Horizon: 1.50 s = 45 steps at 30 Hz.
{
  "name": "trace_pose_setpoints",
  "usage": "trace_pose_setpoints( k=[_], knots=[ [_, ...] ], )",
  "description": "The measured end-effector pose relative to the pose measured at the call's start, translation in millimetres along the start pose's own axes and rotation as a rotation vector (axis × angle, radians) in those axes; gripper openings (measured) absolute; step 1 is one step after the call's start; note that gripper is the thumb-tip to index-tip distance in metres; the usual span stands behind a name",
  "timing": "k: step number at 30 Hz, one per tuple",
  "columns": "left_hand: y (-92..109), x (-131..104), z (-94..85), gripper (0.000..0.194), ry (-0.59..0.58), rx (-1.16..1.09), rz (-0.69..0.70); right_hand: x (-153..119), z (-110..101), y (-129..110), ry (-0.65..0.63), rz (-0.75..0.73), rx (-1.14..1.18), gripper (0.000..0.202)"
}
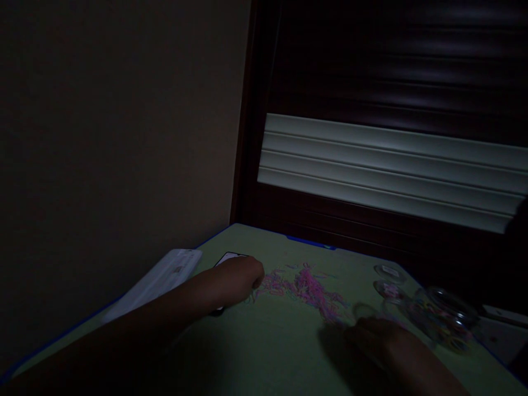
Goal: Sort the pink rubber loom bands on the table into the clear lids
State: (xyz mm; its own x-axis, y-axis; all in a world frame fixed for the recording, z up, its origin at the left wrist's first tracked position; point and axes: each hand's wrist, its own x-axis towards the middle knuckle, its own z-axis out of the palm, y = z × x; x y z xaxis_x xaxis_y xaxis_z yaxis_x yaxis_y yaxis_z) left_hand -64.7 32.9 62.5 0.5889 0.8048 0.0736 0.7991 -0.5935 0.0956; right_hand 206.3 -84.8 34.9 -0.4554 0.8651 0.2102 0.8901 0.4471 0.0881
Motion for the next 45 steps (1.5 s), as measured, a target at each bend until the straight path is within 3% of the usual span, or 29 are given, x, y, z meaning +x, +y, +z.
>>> trace_pose_setpoints(
  k=[10, 30, 35, 39, 45],
  knots=[
    [5, -3, 3.0, 0.017, 0.001, 0.007, -0.019, -3, -12, -11, -0.016, 0.067, 0.056, 0.021],
    [5, -2, 10.3, 0.015, 0.066, -0.111, 0.015, -2, -3, -5, 0.051, 0.023, 0.048, 0.017],
    [19, -6, 16.2, 0.017, 0.062, -0.246, 0.069, -1, 9, 3, 0.077, -0.019, 0.024, 0.015],
    [39, -8, 22.1, 0.020, 0.085, -0.297, 0.255, 0, 8, 2, 0.062, -0.010, 0.036, 0.015],
    [62, -5, 49.5, 0.018, 0.204, -0.373, 0.356, 0, 6, 1, 0.023, -0.010, 0.063, 0.014]
  ],
)
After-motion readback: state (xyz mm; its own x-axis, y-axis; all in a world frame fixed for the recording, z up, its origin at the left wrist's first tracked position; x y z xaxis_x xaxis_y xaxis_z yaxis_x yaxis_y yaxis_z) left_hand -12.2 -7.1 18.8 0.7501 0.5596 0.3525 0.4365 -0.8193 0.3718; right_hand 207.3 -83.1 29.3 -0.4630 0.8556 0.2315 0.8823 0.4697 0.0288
